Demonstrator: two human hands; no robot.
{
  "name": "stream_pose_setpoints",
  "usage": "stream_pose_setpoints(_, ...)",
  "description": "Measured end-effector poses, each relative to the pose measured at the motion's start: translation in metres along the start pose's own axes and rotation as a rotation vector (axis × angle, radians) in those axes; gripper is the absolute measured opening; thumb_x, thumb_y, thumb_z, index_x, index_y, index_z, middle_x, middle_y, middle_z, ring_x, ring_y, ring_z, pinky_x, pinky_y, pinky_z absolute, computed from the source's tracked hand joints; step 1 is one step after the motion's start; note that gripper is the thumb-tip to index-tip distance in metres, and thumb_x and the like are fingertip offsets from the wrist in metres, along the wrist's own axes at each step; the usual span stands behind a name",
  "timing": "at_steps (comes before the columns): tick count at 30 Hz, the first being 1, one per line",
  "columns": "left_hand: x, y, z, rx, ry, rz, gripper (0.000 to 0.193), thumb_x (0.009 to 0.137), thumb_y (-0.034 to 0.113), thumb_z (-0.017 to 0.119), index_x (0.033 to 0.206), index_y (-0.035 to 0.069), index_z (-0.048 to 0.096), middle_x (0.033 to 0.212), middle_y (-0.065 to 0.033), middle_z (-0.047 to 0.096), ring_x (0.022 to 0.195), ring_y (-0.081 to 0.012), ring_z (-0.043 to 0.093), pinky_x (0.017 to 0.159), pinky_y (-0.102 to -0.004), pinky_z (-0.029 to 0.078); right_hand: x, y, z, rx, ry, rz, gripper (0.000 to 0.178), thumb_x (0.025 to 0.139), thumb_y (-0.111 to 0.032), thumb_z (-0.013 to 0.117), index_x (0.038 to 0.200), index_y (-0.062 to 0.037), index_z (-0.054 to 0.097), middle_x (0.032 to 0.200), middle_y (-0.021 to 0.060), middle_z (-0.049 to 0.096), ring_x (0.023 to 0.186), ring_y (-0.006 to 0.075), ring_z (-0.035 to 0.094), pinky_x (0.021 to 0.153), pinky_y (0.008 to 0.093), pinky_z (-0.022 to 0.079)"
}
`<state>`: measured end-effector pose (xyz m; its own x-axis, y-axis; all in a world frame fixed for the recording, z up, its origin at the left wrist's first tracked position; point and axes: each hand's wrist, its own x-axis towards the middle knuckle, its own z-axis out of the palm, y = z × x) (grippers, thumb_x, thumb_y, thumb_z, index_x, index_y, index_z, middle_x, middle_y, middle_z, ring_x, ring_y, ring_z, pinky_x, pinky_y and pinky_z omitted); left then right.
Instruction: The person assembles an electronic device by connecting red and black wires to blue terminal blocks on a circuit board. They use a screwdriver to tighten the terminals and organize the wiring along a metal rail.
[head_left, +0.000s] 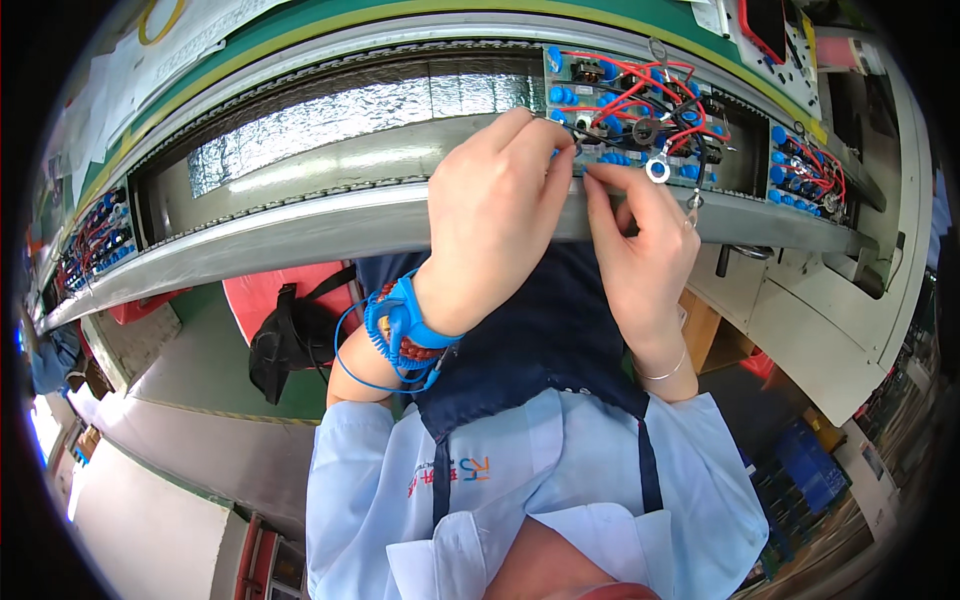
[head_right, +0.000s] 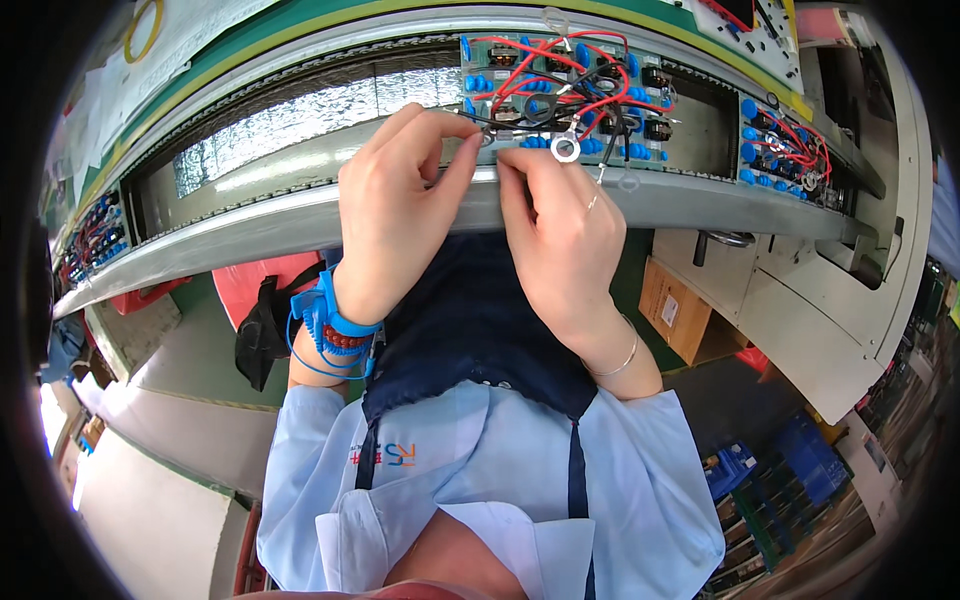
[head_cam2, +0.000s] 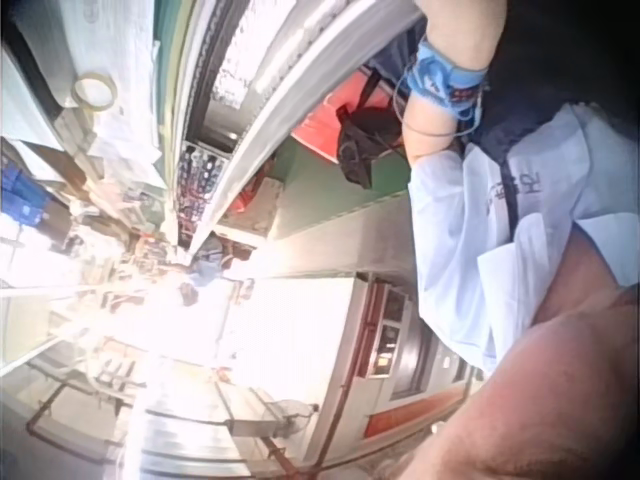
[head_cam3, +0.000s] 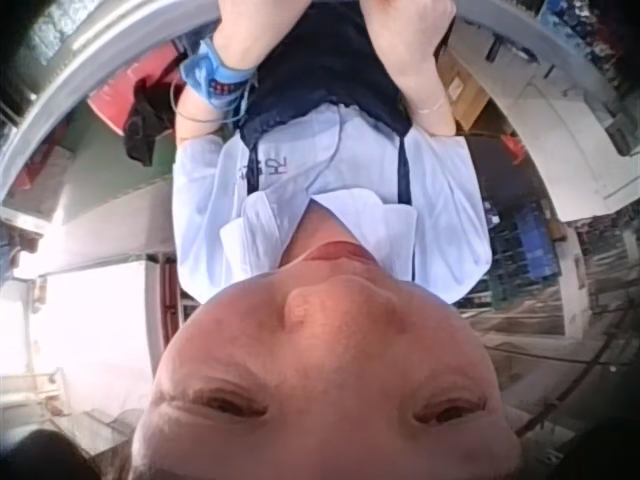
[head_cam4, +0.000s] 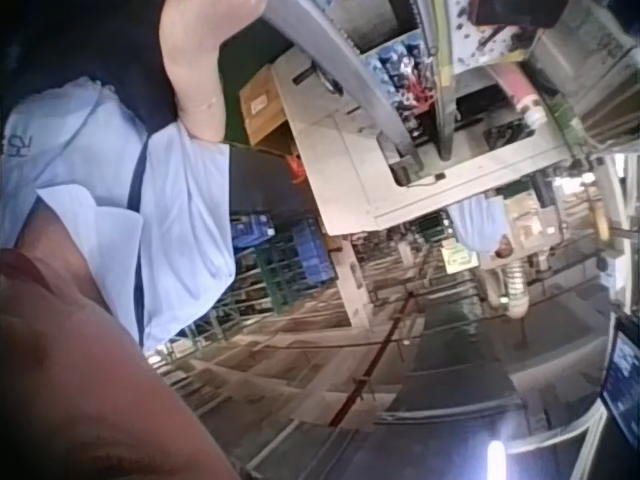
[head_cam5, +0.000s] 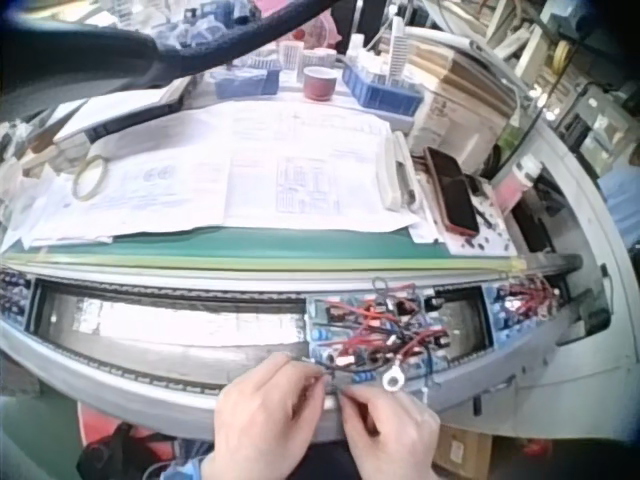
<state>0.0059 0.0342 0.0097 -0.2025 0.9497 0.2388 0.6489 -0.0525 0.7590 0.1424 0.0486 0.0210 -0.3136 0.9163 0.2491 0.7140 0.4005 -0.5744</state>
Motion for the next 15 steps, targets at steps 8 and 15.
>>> stream_pose_setpoints(8,0.004,-0.001,0.002,-0.037,0.022,0.006,0.006,0.078,0.006,0.068,0.083,0.006,0.065,0.061,-0.0040,0.042,0.049,-0.0162,0.041,0.046,-0.0301,0.033,0.002,0.008,0.006,-0.048,-0.004,-0.031,0.011,0.077,-0.005,0.070,0.086,-0.0066,0.063,0.075,0.0076,0.064,0.064,0.0258,0.062,0.057,0.0361,0.048)
stream_pose_setpoints(15,0.006,-0.001,0.004,-0.043,0.007,0.022,0.006,0.078,0.005,0.069,0.083,0.006,0.065,0.060,-0.0041,0.042,0.049,-0.0160,0.041,0.046,-0.0299,0.033,0.004,0.013,0.005,-0.060,-0.013,-0.055,0.010,0.078,-0.006,0.070,0.086,-0.0067,0.064,0.076,0.0080,0.063,0.066,0.0267,0.062,0.058,0.0365,0.048)
